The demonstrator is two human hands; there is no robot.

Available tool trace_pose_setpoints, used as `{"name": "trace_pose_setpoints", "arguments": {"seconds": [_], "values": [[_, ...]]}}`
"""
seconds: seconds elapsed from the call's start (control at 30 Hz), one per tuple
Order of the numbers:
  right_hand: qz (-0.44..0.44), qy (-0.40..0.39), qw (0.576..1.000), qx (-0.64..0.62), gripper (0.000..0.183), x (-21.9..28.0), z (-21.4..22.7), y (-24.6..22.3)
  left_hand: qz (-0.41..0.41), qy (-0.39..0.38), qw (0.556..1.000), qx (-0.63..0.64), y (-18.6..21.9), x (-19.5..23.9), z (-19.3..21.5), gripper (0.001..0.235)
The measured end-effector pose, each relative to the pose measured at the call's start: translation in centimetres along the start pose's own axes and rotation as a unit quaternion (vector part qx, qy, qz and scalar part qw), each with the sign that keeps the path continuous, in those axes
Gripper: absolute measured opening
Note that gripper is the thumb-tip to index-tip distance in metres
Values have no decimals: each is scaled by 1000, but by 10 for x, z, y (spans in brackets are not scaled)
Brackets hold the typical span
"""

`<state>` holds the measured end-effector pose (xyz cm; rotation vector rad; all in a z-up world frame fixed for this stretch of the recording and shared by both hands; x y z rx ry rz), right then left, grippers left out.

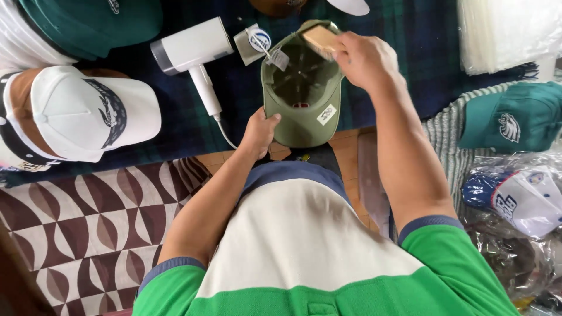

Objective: The person cleans a green baseball cap using a wooden brush. They first brush the inside of the cap, then insert a white plastic cap form to maintain its shape. After removing the form, they continue to brush the exterior of the cap thoroughly.

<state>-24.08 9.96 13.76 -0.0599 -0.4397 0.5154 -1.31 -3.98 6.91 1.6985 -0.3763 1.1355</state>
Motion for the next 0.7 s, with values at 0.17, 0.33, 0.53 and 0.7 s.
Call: {"name": "trace_pose_setpoints", "arguments": {"seconds": [0.17, 0.33, 0.53, 0.7], "values": [[-31, -98, 990, -100, 43, 67, 51, -32, -55, 17, 995, 82, -12, -23, 0, 37], [44, -38, 982, -179, 39, 64, -45, -40, -155, 69, 983, 63, -36, -50, -12, 41], [79, 47, 996, -15, 26, 50, -66, 5, -160, 117, 980, 21, -17, -14, -26, 48], [135, 60, 980, -131, 29, 52, -107, -4, -167, 156, 973, -11, -15, -26, -26, 43]]}}
Point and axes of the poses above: each hand's wrist, its own x-axis away from the middle knuckle, its own z-axis out of the back of the hand, y = z × x, the point moved 4 cm from there along -x, towards the middle knuckle, and after that the axes turned 6 degrees about y, right-handed, at the moved point
